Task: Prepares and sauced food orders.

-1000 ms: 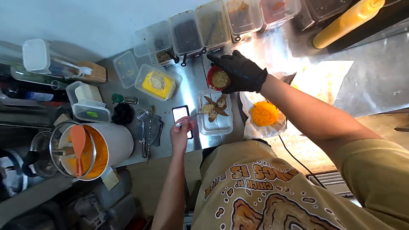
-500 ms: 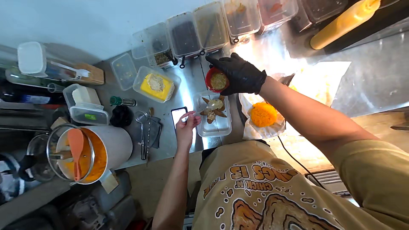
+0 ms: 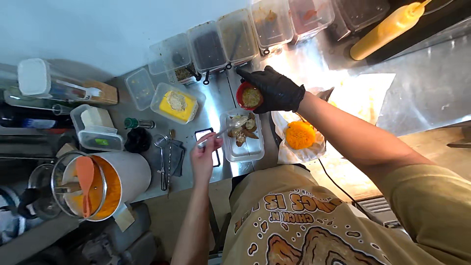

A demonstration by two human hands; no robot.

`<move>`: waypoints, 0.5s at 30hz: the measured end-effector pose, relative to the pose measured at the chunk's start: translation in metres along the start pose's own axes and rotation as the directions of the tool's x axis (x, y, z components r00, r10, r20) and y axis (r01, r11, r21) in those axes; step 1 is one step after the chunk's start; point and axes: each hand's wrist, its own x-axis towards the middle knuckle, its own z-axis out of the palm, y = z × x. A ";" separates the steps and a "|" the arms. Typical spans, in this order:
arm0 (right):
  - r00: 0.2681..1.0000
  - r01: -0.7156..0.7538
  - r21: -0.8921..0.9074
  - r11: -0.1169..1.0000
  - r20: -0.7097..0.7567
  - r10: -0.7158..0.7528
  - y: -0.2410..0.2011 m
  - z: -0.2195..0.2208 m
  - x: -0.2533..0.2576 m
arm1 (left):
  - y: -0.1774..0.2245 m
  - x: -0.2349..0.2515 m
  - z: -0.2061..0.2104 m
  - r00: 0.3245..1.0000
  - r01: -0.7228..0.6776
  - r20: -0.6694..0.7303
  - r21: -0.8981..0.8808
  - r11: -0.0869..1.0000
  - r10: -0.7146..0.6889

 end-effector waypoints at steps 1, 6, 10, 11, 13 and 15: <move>1.000 0.003 0.006 1.000 0.005 -0.003 -0.001 0.000 0.000 | 0.012 0.000 -0.004 0.999 0.004 -0.043 -0.079 0.997 -0.008; 0.998 0.046 -0.010 0.999 0.032 -0.046 -0.010 0.006 0.008 | 0.056 0.019 0.006 0.992 -0.117 -0.040 -0.011 0.993 0.117; 0.994 0.098 -0.036 0.994 0.041 -0.097 -0.021 0.008 0.011 | 0.052 0.040 0.021 0.982 -0.188 0.076 0.268 0.945 0.173; 0.994 0.105 -0.041 0.994 0.047 -0.103 -0.023 0.009 0.011 | 0.049 0.042 0.021 0.984 -0.170 0.085 0.257 0.951 0.153; 0.993 0.104 -0.046 0.994 0.055 -0.101 -0.025 0.010 0.011 | 0.045 0.044 0.021 0.996 -0.072 0.062 0.146 0.987 0.064; 0.994 0.098 -0.050 0.994 0.060 -0.095 -0.028 0.011 0.010 | 0.044 0.044 0.020 0.996 0.087 -0.006 -0.016 0.996 -0.088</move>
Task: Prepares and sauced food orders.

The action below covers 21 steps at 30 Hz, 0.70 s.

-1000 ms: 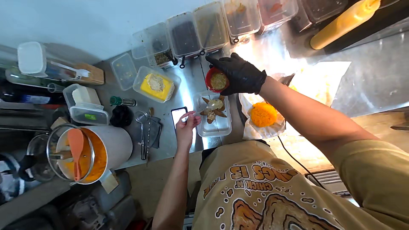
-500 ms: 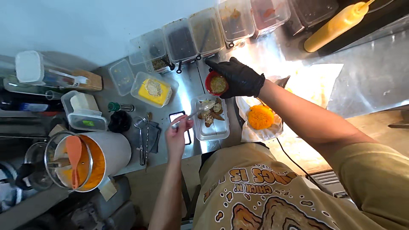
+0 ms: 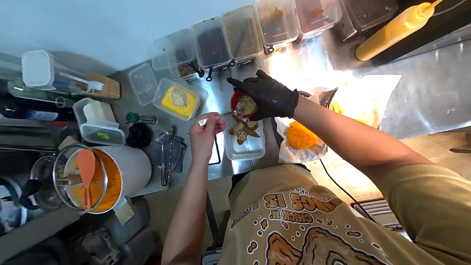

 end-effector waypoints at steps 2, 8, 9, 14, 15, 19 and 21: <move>1.000 -0.001 0.003 1.000 0.004 0.000 -0.001 0.000 0.000 | 0.001 0.001 -0.001 0.989 0.128 -0.059 -0.133 0.983 -0.137; 1.000 -0.019 -0.004 1.000 0.001 0.019 0.013 0.001 -0.001 | -0.006 -0.019 -0.022 0.976 0.188 -0.060 -0.246 0.951 -0.209; 1.000 -0.025 0.002 1.000 -0.009 0.025 0.018 0.001 -0.001 | -0.008 -0.023 -0.025 0.978 0.183 -0.054 -0.248 0.951 -0.202; 0.996 -0.077 0.017 0.997 -0.050 0.078 0.034 -0.009 -0.003 | -0.042 -0.030 -0.010 0.979 0.188 -0.055 -0.148 0.971 -0.198; 0.995 -0.081 0.020 0.997 -0.055 0.082 0.034 -0.012 -0.003 | -0.051 -0.027 -0.004 0.978 0.197 -0.045 -0.113 0.974 -0.203; 0.994 -0.083 0.009 0.997 -0.069 0.083 0.035 -0.015 -0.002 | -0.063 -0.016 0.009 0.979 0.201 -0.026 -0.077 0.977 -0.204; 0.994 -0.088 0.019 0.996 -0.068 0.089 0.034 -0.015 -0.004 | -0.061 -0.012 0.012 0.979 0.194 -0.041 -0.082 0.977 -0.198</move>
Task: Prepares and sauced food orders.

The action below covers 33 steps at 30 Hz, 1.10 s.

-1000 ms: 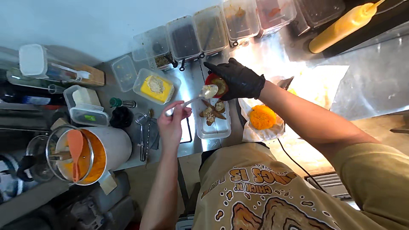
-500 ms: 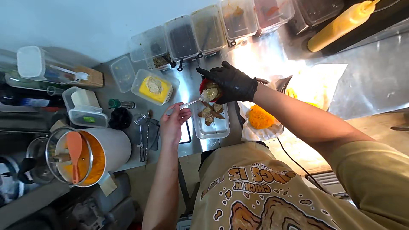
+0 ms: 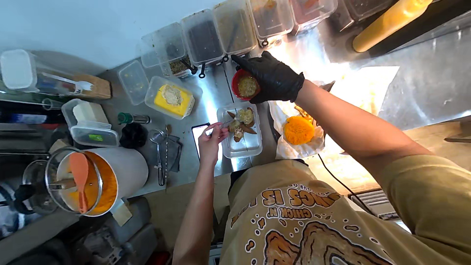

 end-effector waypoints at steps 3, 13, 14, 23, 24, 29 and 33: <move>1.000 -0.009 -0.003 1.000 -0.006 0.009 0.002 0.001 0.000 | 0.002 0.005 -0.001 1.000 -0.019 -0.009 -0.025 1.000 0.018; 1.000 -0.014 0.049 0.999 0.025 0.013 0.001 0.002 -0.001 | -0.016 -0.029 -0.035 0.999 0.041 0.032 0.064 0.997 -0.043; 1.000 -0.012 0.051 0.999 0.024 0.010 0.001 0.004 0.000 | -0.021 -0.032 -0.036 0.999 0.033 0.028 0.092 0.995 -0.035; 0.999 -0.004 0.065 0.998 0.039 0.002 -0.001 0.008 0.001 | -0.021 -0.047 -0.048 0.976 -0.213 0.117 0.287 0.934 0.186; 0.999 -0.003 0.066 0.998 0.049 0.000 -0.003 0.010 -0.001 | -0.021 -0.049 -0.050 0.976 -0.215 0.113 0.301 0.929 0.189; 0.999 -0.001 0.071 0.997 0.033 -0.001 -0.002 0.013 0.000 | -0.023 -0.058 -0.060 0.971 -0.236 0.122 0.341 0.910 0.207; 0.999 0.006 0.066 0.998 0.033 -0.008 0.000 0.013 -0.001 | -0.022 -0.064 -0.064 0.963 -0.267 0.122 0.338 0.902 0.240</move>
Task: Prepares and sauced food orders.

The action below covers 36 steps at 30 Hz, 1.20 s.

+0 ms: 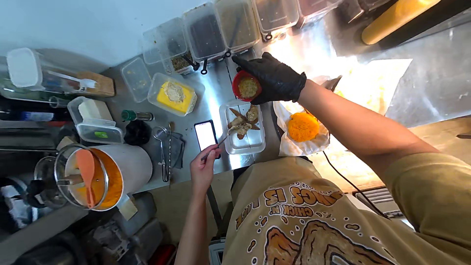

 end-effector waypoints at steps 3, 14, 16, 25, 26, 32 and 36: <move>1.000 -0.006 0.001 1.000 0.013 0.006 -0.003 0.000 0.000 | -0.008 -0.001 -0.001 1.000 0.019 0.007 -0.003 1.000 -0.019; 1.000 0.006 -0.015 1.000 0.012 -0.006 -0.004 0.003 -0.003 | 0.008 0.027 0.004 0.997 0.059 0.056 0.049 0.997 -0.061; 1.000 -0.002 -0.015 1.000 0.021 0.002 -0.006 0.002 -0.003 | 0.003 0.031 0.007 0.996 0.051 0.072 0.034 0.998 -0.054; 0.999 0.037 -0.029 0.999 0.003 -0.037 -0.008 0.007 -0.010 | 0.069 0.047 0.002 0.967 -0.239 -0.129 -0.164 0.957 0.220; 0.999 0.040 -0.035 0.999 0.007 -0.040 -0.011 0.007 -0.010 | 0.077 0.055 0.008 0.960 -0.265 -0.127 -0.124 0.956 0.249; 0.997 0.075 -0.100 0.992 0.003 -0.075 -0.031 0.008 -0.005 | 0.083 0.083 0.028 0.975 -0.217 -0.040 0.055 0.975 0.220; 0.999 0.049 -0.091 0.995 0.015 -0.047 -0.038 0.010 -0.005 | 0.071 0.085 0.034 0.996 -0.005 -0.083 -0.259 0.966 -0.018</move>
